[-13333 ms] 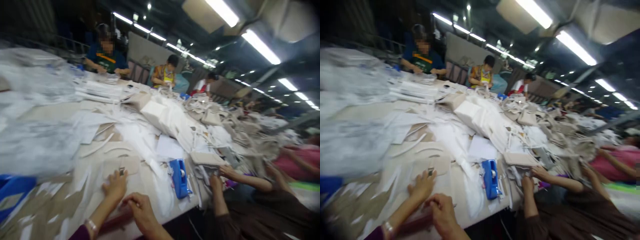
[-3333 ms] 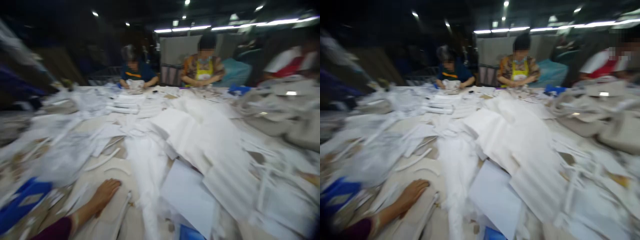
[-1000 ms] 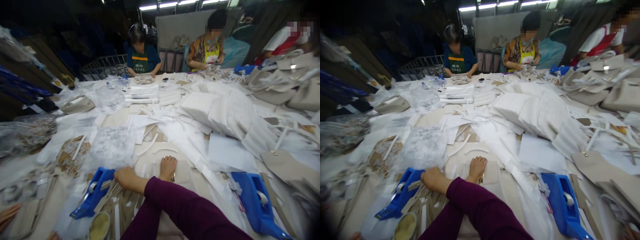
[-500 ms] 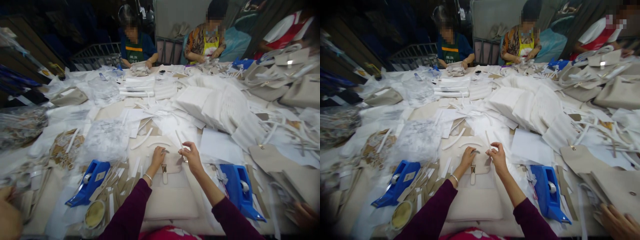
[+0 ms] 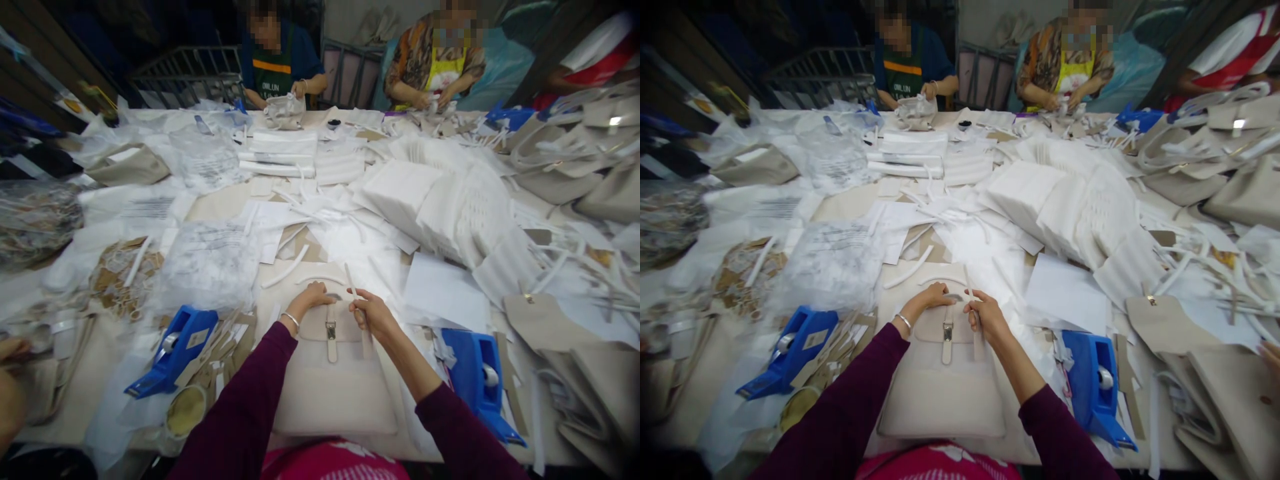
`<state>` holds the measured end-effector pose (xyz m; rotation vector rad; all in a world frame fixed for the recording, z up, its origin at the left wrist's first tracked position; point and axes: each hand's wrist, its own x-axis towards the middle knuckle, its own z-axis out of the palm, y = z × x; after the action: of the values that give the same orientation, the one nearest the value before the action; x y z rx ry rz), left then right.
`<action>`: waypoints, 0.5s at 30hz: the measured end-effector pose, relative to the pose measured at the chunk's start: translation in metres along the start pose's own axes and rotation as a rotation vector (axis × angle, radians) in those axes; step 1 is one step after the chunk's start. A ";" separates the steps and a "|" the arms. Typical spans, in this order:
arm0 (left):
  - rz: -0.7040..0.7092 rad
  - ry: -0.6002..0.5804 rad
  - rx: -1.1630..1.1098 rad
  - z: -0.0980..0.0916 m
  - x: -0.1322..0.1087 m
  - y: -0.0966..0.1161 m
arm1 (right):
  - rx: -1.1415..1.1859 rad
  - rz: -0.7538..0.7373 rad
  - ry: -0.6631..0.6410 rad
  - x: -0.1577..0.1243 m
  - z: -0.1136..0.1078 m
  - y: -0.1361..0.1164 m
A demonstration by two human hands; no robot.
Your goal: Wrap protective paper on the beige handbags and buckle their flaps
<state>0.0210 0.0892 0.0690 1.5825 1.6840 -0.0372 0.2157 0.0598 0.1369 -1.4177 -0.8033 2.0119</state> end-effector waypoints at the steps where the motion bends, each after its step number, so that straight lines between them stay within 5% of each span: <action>1: 0.005 -0.031 -0.010 -0.004 0.002 -0.001 | -0.063 0.017 0.007 0.000 0.001 -0.002; 6: 0.025 -0.187 -0.061 -0.015 0.010 -0.006 | -0.205 0.146 0.044 0.008 -0.005 -0.012; 15: 0.033 -0.124 -0.425 -0.005 0.016 -0.021 | -0.283 0.336 -0.093 0.010 -0.016 -0.019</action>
<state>0.0026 0.1008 0.0529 1.2603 1.4536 0.2214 0.2297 0.0827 0.1402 -1.7233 -0.9748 2.2996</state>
